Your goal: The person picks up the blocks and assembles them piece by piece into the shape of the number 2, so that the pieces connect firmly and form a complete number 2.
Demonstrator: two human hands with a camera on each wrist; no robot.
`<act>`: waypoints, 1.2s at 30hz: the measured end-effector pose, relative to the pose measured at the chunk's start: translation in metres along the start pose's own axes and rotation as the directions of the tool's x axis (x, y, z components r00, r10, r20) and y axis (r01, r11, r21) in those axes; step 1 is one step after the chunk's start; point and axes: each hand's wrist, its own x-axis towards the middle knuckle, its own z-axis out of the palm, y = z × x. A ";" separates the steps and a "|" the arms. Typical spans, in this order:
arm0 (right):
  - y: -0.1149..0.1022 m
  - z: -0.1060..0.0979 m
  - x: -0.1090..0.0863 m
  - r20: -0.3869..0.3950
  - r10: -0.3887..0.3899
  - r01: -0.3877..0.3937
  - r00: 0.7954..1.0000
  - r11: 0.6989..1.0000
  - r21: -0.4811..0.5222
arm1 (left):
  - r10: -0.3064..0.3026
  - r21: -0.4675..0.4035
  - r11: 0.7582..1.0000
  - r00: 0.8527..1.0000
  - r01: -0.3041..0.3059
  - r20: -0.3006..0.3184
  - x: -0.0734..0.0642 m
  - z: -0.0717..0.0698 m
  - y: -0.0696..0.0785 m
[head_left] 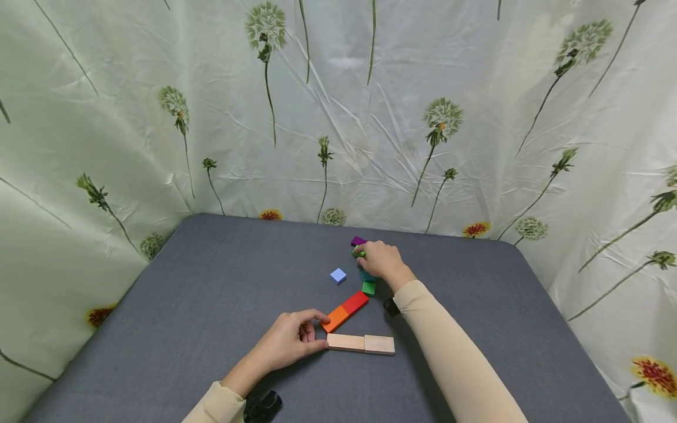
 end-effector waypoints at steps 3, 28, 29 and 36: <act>0.003 -0.002 0.000 0.002 0.005 -0.005 1.000 1.000 0.014 | -0.003 0.001 1.000 1.000 0.003 0.000 0.000 0.000 0.000; -0.007 -0.008 -0.003 0.010 -0.095 0.094 0.995 0.994 0.050 | -0.001 -0.001 1.000 1.000 0.001 0.008 0.000 -0.001 0.001; -0.009 -0.008 -0.003 0.015 -0.101 0.100 0.995 0.994 0.052 | -0.002 -0.002 1.000 1.000 0.002 0.010 0.000 -0.001 0.001; -0.017 -0.008 -0.005 0.028 -0.142 0.140 0.989 0.988 0.065 | -0.001 -0.006 1.000 1.000 0.001 0.013 0.000 -0.001 0.001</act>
